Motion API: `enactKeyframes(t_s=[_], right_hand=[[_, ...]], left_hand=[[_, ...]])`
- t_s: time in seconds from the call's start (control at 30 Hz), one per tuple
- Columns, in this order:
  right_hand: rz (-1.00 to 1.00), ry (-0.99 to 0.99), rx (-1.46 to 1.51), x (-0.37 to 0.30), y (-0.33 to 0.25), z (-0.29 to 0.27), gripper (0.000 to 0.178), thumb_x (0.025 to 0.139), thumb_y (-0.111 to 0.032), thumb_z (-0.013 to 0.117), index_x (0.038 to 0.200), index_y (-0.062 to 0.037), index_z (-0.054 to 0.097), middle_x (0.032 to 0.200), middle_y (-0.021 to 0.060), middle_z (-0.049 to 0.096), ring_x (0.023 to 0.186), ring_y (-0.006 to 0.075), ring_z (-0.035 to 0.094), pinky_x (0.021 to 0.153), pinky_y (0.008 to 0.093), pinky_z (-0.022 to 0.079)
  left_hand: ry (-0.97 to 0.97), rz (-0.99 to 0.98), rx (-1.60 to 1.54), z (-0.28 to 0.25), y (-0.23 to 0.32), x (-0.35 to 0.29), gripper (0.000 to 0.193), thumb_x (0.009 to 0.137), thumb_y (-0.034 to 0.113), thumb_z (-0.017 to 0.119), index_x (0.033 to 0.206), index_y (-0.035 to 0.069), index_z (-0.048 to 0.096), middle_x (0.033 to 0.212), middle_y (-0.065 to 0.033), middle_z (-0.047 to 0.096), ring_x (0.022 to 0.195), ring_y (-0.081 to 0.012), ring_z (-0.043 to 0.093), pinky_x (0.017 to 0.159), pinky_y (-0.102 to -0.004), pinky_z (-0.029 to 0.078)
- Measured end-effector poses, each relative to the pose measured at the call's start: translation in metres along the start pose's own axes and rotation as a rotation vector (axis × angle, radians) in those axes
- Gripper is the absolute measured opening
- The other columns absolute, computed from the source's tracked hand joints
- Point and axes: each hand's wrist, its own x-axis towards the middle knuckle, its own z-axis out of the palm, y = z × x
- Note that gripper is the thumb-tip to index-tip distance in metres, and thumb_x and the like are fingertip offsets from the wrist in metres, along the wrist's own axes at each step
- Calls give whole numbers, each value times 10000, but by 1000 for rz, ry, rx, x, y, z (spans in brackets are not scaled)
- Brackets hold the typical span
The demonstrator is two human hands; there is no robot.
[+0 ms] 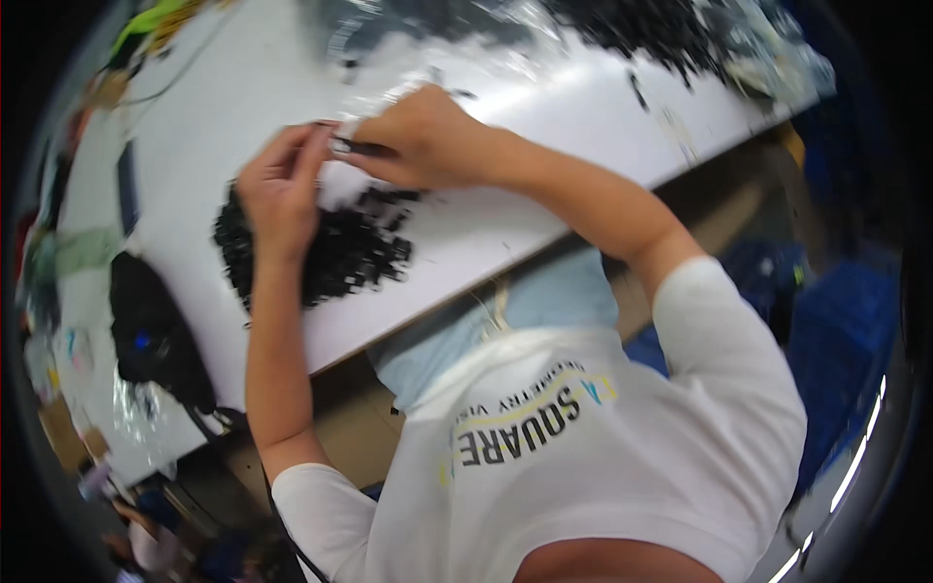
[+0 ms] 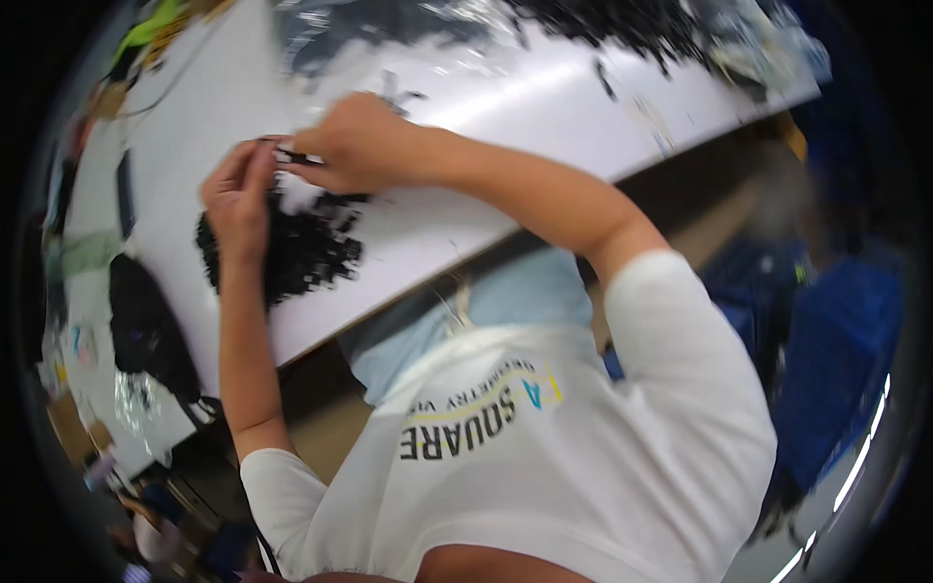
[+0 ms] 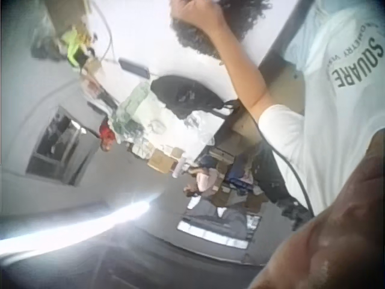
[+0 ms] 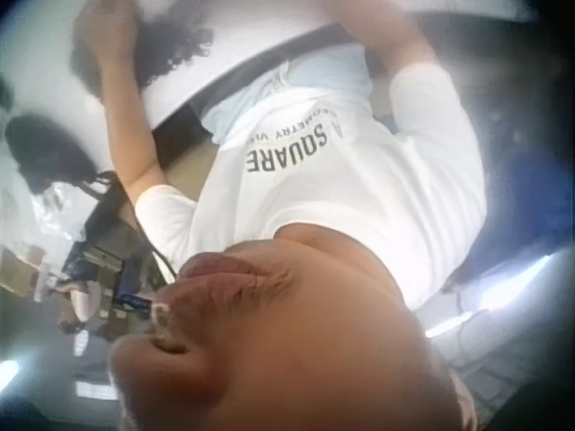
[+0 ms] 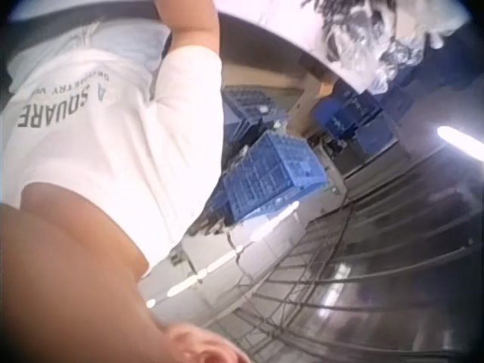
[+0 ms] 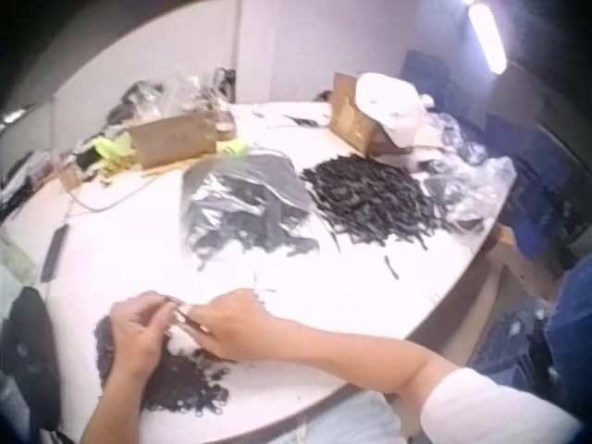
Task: The person sits at a white table and assembles small black plastic components by hand. They pick up individual parts from a pile, connect them together, and place the finished units back on the table. The task involves repetitive manual dexterity and handling of small hardware items.
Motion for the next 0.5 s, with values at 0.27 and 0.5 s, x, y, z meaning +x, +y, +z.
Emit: enactKeyframes(t_s=[0.27, 0.5], right_hand=[[37, -37, 120, -2, -14, -5, 119, 789, -102, 683, 773, -37, 584, 558, 101, 525, 488, 280, 523, 471, 381, 391], [99, -20, 187, -3, -19, -6, 97, 820, -80, 660, 829, -4, 601, 576, 96, 559, 483, 229, 561, 471, 329, 413]], left_hand=[[-196, 29, -34, -5, 1, 9, 163, 834, 97, 683, 961, -3, 667, 852, -60, 672, 756, -84, 607, 652, -219, 501], [-77, 188, 154, -4, -7, 3, 137, 825, 123, 679, 886, 3, 656, 741, -49, 672, 630, -76, 602, 567, -220, 480]])
